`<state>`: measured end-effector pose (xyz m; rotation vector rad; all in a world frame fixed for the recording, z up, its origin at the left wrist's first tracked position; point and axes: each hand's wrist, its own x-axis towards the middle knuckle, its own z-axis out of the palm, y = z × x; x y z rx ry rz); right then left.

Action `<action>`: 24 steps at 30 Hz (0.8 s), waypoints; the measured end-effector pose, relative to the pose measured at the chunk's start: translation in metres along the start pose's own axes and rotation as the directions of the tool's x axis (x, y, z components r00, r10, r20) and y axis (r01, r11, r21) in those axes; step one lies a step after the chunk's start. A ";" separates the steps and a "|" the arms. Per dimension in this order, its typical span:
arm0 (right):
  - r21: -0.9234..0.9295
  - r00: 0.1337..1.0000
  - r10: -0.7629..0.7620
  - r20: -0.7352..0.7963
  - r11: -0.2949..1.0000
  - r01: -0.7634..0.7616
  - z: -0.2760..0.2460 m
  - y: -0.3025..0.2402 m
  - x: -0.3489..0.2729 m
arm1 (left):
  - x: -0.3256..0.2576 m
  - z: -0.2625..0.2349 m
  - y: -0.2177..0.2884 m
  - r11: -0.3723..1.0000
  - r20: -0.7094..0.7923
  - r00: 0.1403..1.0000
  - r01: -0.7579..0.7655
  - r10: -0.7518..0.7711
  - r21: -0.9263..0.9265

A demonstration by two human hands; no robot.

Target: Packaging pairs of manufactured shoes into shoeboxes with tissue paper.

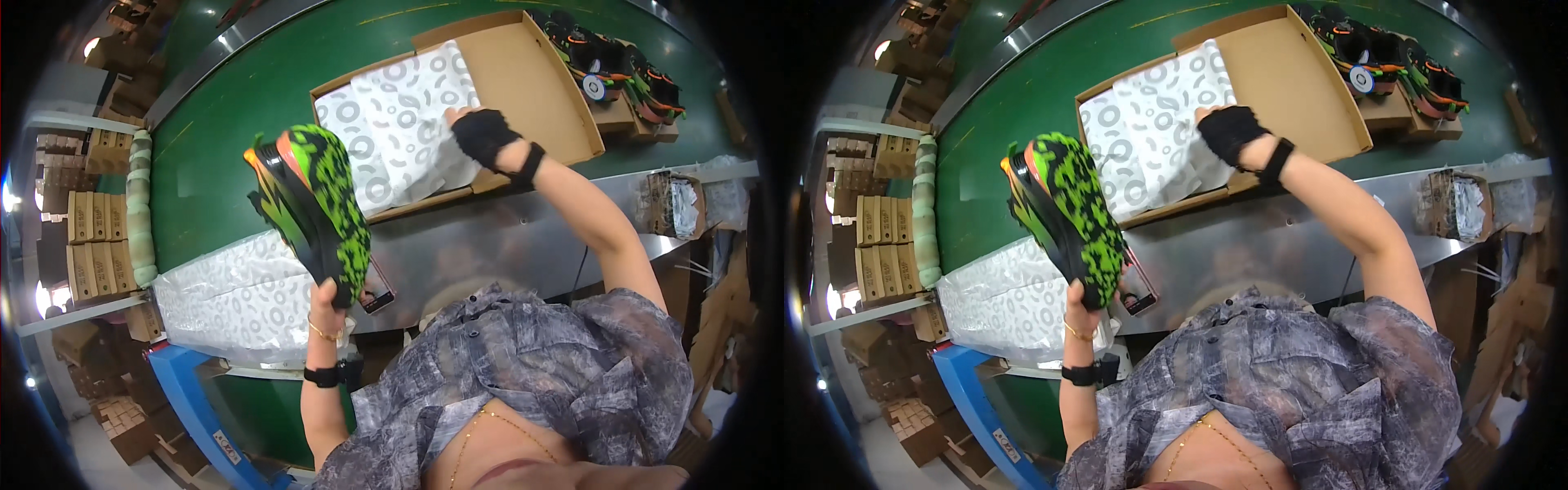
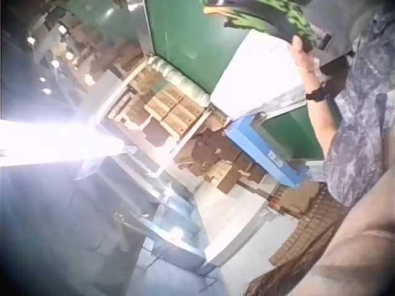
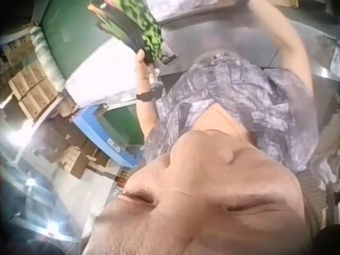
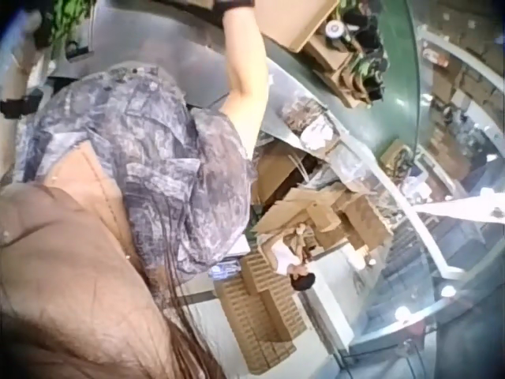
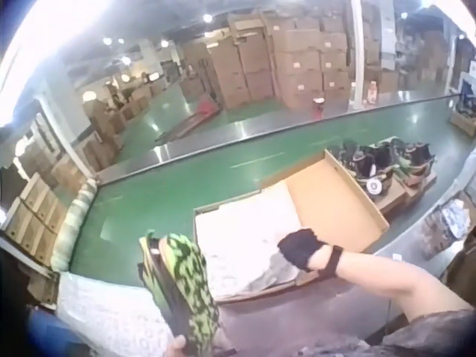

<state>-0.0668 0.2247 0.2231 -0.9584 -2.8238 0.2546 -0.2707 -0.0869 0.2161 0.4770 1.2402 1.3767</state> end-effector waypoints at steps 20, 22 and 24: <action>0.857 0.890 0.199 0.411 0.249 -0.452 0.026 -0.018 -0.149 | 0.233 0.083 -0.081 0.797 0.103 0.797 0.569 -0.596 0.204; 0.804 0.620 0.519 0.589 -0.452 -0.386 0.029 -0.011 -0.124 | 0.226 0.086 -0.075 0.836 0.108 0.840 0.498 -0.531 0.231; 0.850 0.637 0.567 0.522 -0.403 -0.339 0.036 -0.021 -0.107 | 0.217 0.089 -0.066 0.887 0.098 0.907 0.372 -0.411 0.274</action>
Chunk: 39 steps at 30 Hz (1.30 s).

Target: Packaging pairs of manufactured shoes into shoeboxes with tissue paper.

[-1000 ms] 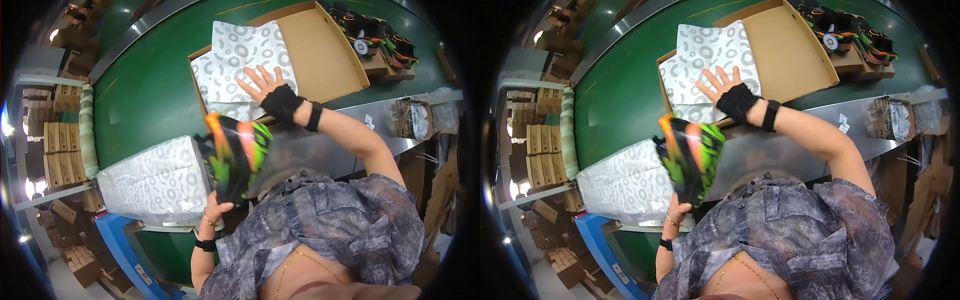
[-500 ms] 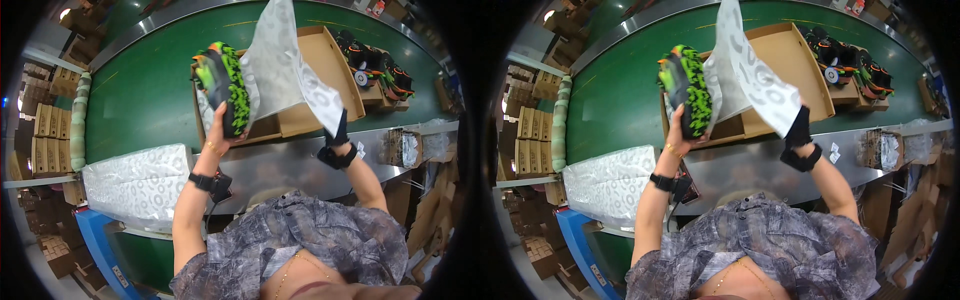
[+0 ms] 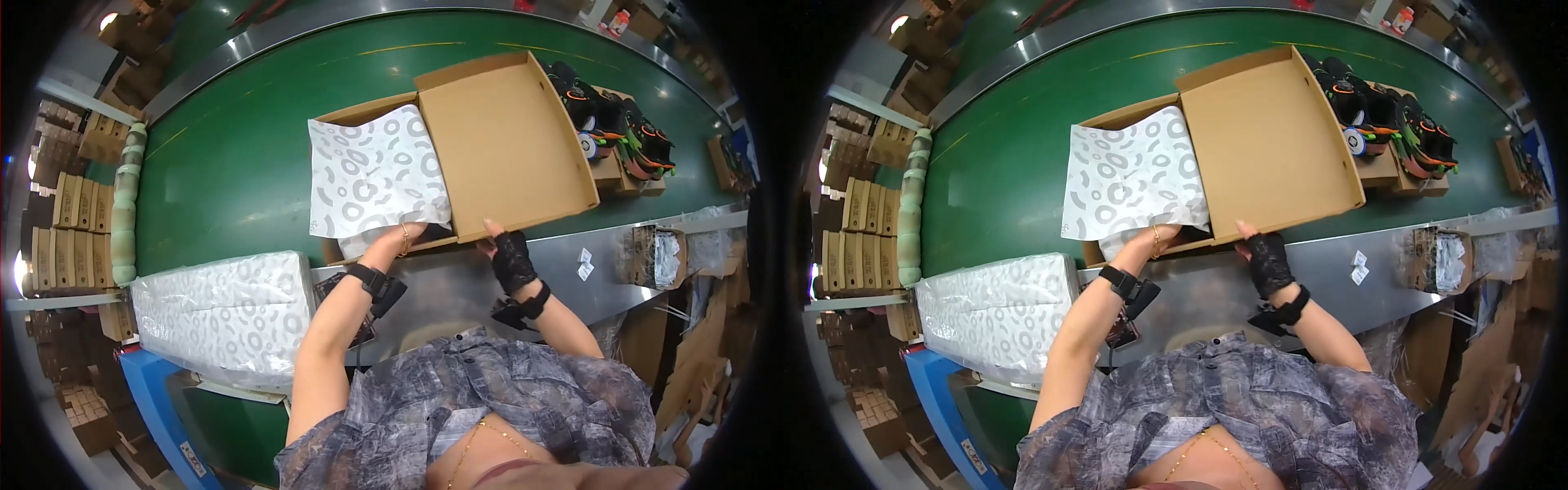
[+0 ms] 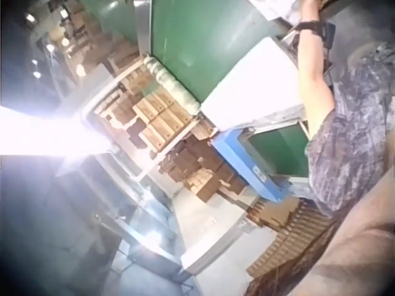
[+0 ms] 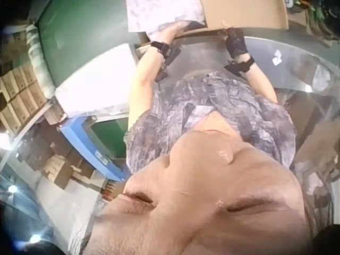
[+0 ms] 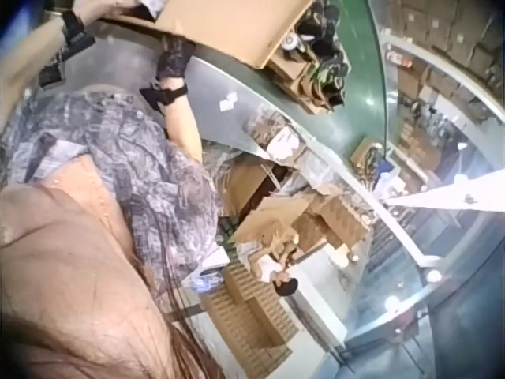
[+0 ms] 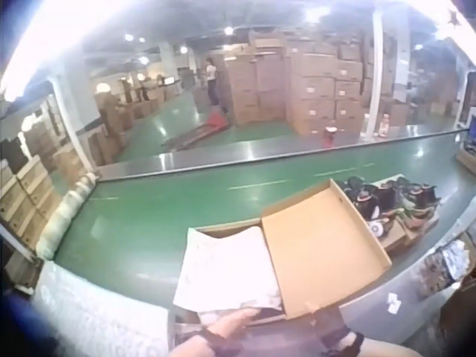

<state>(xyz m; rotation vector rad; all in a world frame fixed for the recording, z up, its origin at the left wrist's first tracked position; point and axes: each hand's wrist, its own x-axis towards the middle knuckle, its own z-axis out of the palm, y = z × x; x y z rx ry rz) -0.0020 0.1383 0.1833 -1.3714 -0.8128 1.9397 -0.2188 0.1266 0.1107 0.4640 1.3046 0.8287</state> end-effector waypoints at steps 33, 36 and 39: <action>-0.422 0.033 -0.514 0.857 -0.663 0.619 0.046 -0.089 -0.011 | -0.154 -0.056 -0.001 0.613 -0.282 0.869 -0.488 0.406 -0.621; -0.519 -0.039 -0.708 0.705 -0.552 0.653 0.000 -0.114 0.002 | -0.223 -0.066 -0.020 0.528 -0.417 0.757 -0.651 0.503 -0.545; -0.647 0.042 -0.773 0.633 -0.499 0.576 -0.063 -0.155 0.027 | -0.299 -0.103 -0.074 0.429 -0.526 0.585 -0.810 0.617 -0.399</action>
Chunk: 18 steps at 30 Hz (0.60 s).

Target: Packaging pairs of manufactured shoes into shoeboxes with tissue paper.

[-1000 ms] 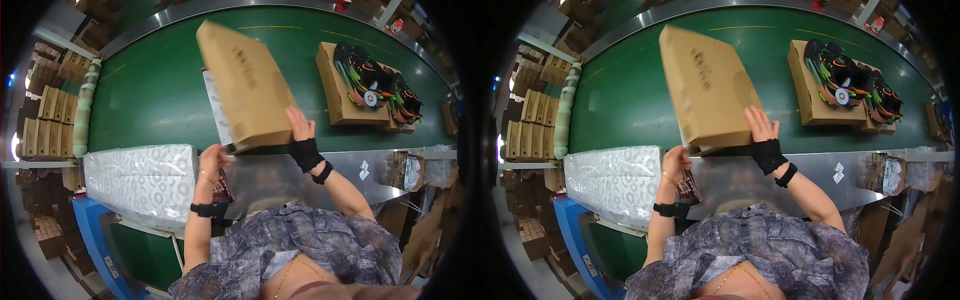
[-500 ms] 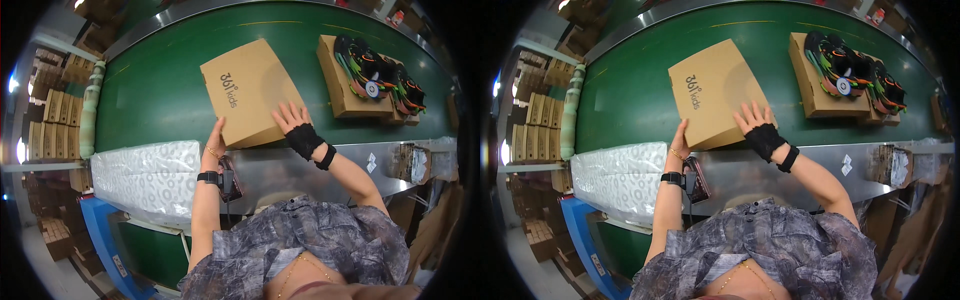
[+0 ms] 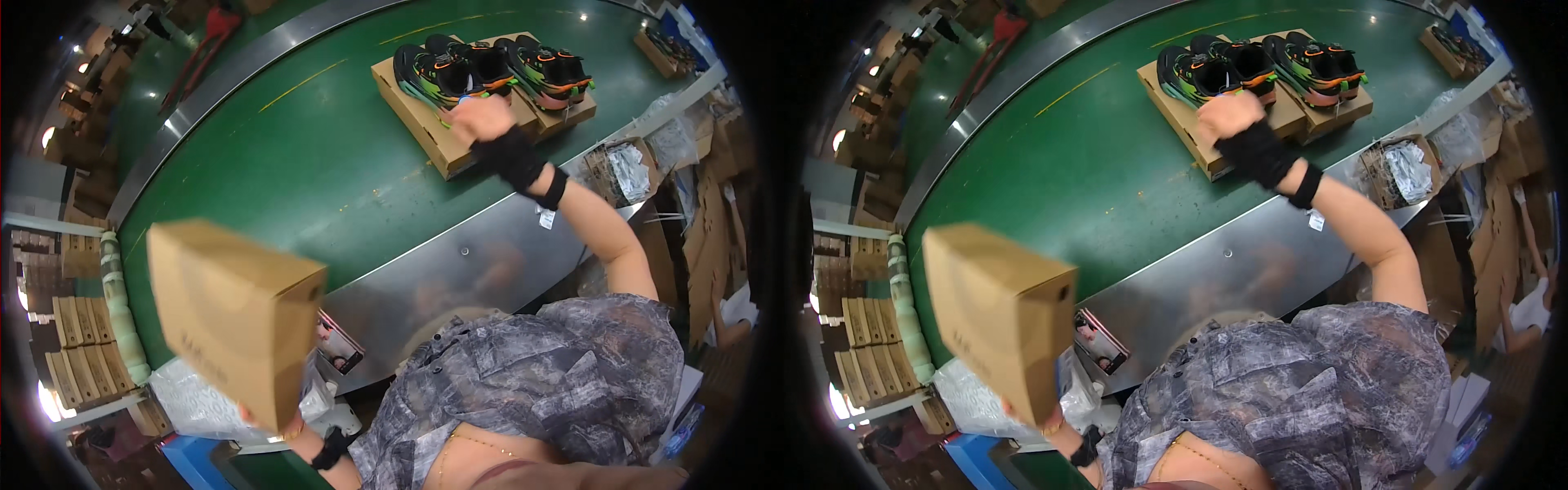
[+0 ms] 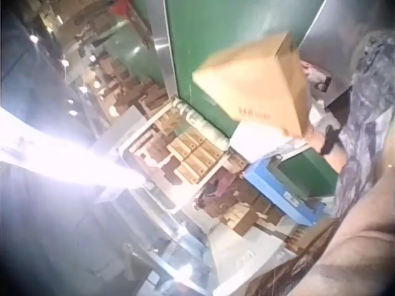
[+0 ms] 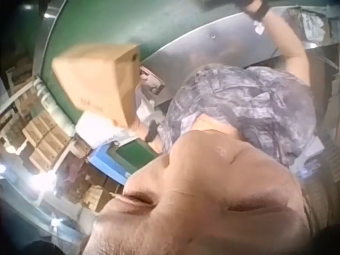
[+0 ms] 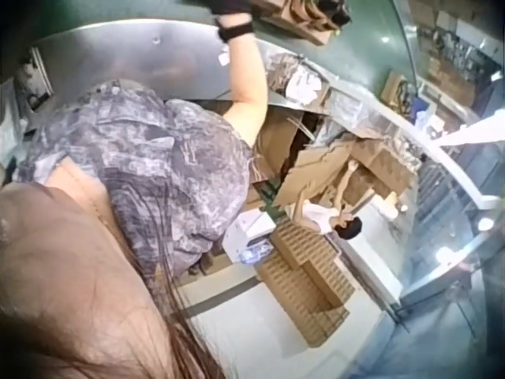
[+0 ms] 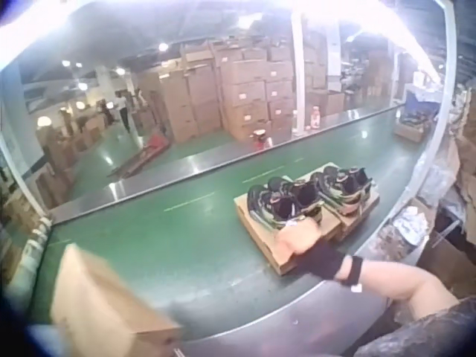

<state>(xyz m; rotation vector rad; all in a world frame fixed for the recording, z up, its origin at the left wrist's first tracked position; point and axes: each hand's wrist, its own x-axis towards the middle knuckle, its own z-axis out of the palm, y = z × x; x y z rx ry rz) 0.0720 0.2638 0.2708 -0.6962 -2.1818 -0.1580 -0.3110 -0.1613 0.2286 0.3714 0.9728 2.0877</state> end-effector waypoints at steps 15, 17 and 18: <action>-0.484 0.785 0.267 0.559 0.874 0.047 0.047 0.194 0.001 | -0.139 -0.020 0.006 0.970 -0.806 0.585 -0.233 0.086 -0.065; -0.566 0.820 -0.024 0.572 0.711 0.416 0.044 0.198 -0.020 | -0.139 -0.024 0.002 0.979 -0.809 0.584 -0.196 0.072 -0.054; -0.469 0.772 0.369 0.517 0.877 -0.105 0.044 0.202 -0.037 | -0.134 -0.026 -0.001 0.989 -0.795 0.606 -0.134 0.037 -0.056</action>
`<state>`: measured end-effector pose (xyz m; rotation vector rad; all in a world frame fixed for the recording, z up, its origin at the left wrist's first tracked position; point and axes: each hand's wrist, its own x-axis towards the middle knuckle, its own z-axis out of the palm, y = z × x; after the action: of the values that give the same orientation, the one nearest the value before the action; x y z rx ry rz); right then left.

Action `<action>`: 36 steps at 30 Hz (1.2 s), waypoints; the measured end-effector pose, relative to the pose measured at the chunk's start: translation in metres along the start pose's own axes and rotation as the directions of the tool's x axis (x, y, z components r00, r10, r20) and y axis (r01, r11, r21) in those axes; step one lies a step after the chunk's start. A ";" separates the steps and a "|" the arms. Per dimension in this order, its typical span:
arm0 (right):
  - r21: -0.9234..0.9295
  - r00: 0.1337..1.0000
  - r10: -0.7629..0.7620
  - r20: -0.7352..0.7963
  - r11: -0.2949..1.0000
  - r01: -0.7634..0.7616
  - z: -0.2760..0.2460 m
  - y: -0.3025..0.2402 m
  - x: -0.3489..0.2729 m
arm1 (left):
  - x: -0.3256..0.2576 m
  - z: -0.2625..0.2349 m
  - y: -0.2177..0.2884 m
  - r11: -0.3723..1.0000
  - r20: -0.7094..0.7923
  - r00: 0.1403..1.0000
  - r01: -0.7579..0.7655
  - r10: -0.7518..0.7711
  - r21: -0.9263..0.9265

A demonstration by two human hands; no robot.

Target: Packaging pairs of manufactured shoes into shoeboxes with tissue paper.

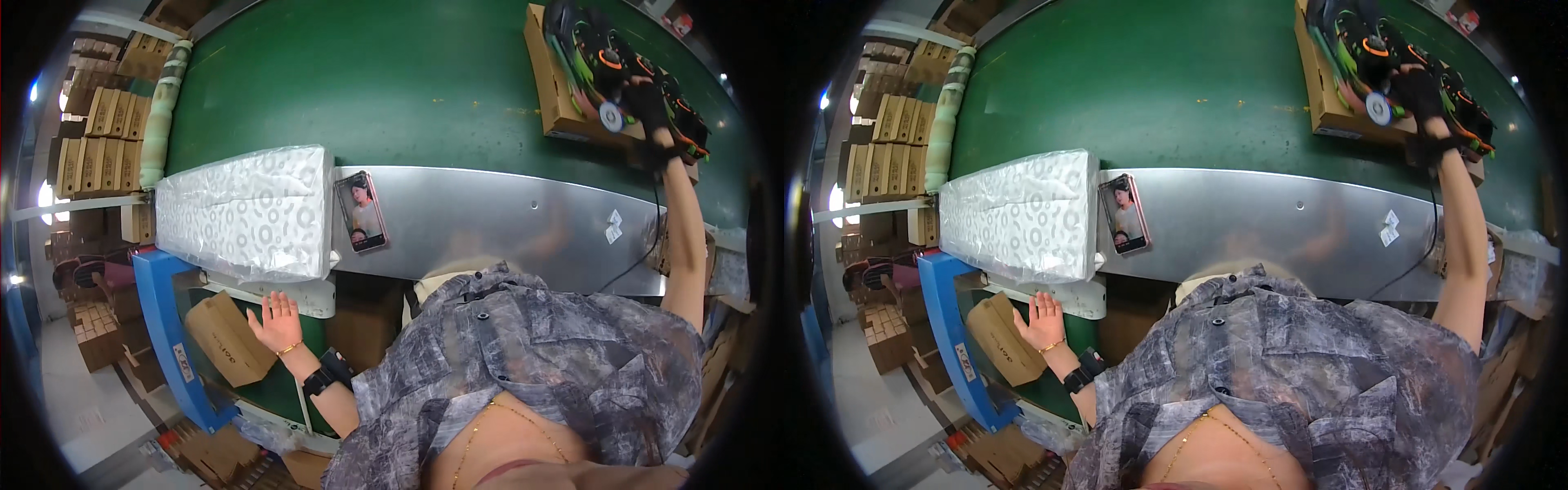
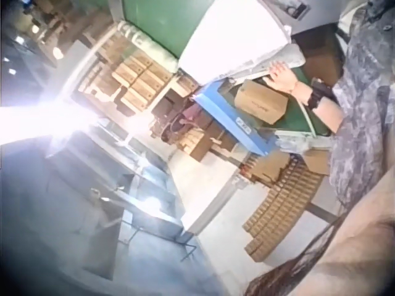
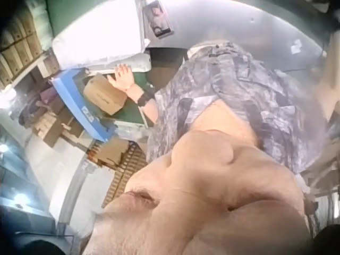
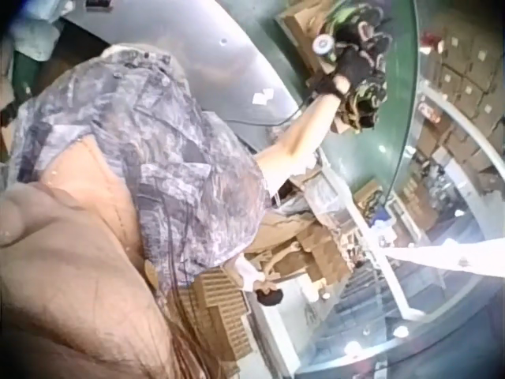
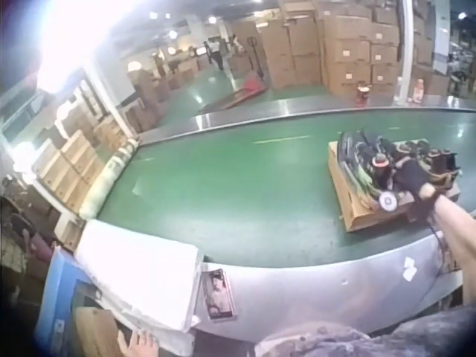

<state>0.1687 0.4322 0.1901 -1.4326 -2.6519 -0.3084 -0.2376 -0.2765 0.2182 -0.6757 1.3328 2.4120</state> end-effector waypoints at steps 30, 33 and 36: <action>0.364 0.975 -0.008 -0.223 0.927 0.091 -0.010 -0.196 -0.089 | 0.006 0.205 -0.161 0.499 0.633 0.646 -0.415 -0.427 0.760; 0.498 0.957 0.025 -0.291 0.857 0.129 -0.066 -0.213 -0.100 | -0.014 0.239 -0.197 0.275 0.891 0.365 -0.858 -0.270 0.434; 0.901 0.947 0.223 -0.232 0.416 0.123 -0.123 -0.215 -0.116 | -0.059 0.284 -0.210 0.034 0.984 -0.089 -0.996 -0.155 -0.085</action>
<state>0.0532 0.1946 0.2601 -0.9169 -1.8682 0.7779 -0.1607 0.0732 0.2312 2.0324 2.0053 1.0399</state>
